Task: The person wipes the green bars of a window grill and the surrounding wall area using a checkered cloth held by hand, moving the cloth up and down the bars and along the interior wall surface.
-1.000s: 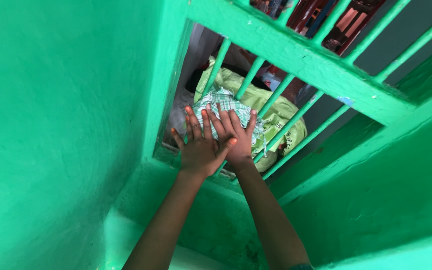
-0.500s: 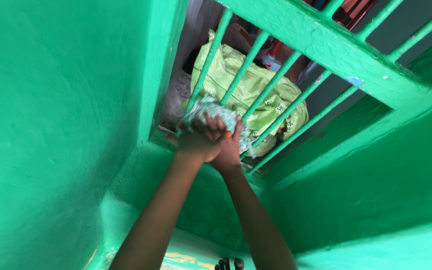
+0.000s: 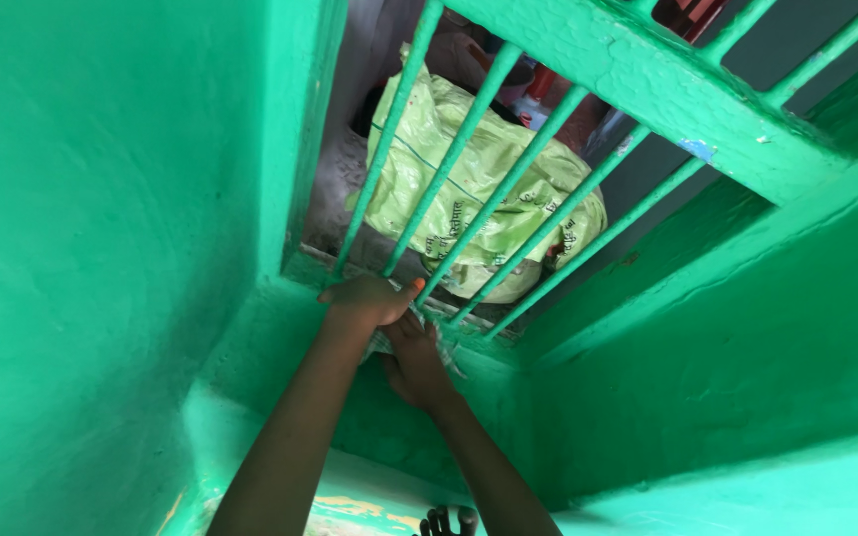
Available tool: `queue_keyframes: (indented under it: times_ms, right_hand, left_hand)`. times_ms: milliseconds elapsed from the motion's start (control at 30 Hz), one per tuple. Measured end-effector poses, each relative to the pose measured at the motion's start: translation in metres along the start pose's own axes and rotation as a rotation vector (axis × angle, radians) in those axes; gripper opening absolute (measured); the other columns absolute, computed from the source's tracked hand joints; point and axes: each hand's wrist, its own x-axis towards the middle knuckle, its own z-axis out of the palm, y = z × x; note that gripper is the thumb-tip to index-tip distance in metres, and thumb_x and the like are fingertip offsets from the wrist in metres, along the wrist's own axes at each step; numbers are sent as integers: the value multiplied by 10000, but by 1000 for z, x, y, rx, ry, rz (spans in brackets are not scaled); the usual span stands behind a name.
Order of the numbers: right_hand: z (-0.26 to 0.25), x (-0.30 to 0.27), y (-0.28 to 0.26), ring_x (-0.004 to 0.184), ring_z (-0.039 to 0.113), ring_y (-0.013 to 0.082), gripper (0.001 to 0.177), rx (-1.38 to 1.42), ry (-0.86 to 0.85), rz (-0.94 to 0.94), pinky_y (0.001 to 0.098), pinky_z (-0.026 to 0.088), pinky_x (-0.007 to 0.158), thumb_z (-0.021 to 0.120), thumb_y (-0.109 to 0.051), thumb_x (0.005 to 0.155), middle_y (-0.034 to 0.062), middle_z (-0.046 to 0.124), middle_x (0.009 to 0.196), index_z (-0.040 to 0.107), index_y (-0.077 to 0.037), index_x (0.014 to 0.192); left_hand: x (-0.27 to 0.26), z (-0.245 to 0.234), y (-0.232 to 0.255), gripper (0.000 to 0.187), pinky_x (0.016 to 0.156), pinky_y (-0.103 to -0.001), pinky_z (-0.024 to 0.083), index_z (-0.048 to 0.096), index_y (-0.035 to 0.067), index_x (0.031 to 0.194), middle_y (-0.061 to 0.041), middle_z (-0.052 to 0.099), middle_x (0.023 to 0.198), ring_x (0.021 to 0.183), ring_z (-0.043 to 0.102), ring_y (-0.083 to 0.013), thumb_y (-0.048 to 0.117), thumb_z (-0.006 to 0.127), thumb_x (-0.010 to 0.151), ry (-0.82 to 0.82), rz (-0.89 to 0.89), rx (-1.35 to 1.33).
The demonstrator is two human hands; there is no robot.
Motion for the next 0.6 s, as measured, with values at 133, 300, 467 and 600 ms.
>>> queue_keyframes:
  times_ms: [133,300,467,600]
  right_hand:
    - [-18,-31,-2,1458,402,382,619,37,-64,29,668,316,1037,670,-9,738,158,528,1470,581,-141,1336]
    - [-41,-46,18,1233,603,384,509,164,-77,36,526,458,1020,702,-69,738,162,670,1259,676,-115,1244]
    - [-63,-54,37,915,748,283,285,492,329,-35,374,593,863,621,-94,830,162,753,1038,696,17,1082]
    - [-82,-51,31,952,698,259,318,373,829,-50,356,555,905,597,-109,863,191,721,1038,657,56,1128]
  left_hand:
    - [2,4,6,1001,1141,-721,285,597,119,1453,-219,502,1540,1430,460,-447,876,230,911,31,20,-9]
    - [-3,6,14,957,1114,-735,296,589,116,1432,-203,506,1523,1404,472,-443,852,250,921,58,68,59]
    - [-22,-2,24,879,1047,-626,453,675,115,1317,-181,627,1402,1296,597,-404,808,296,933,128,162,47]
    - [-39,-9,39,764,959,-536,546,718,90,1195,-185,751,1200,1134,707,-379,729,348,1001,315,293,31]
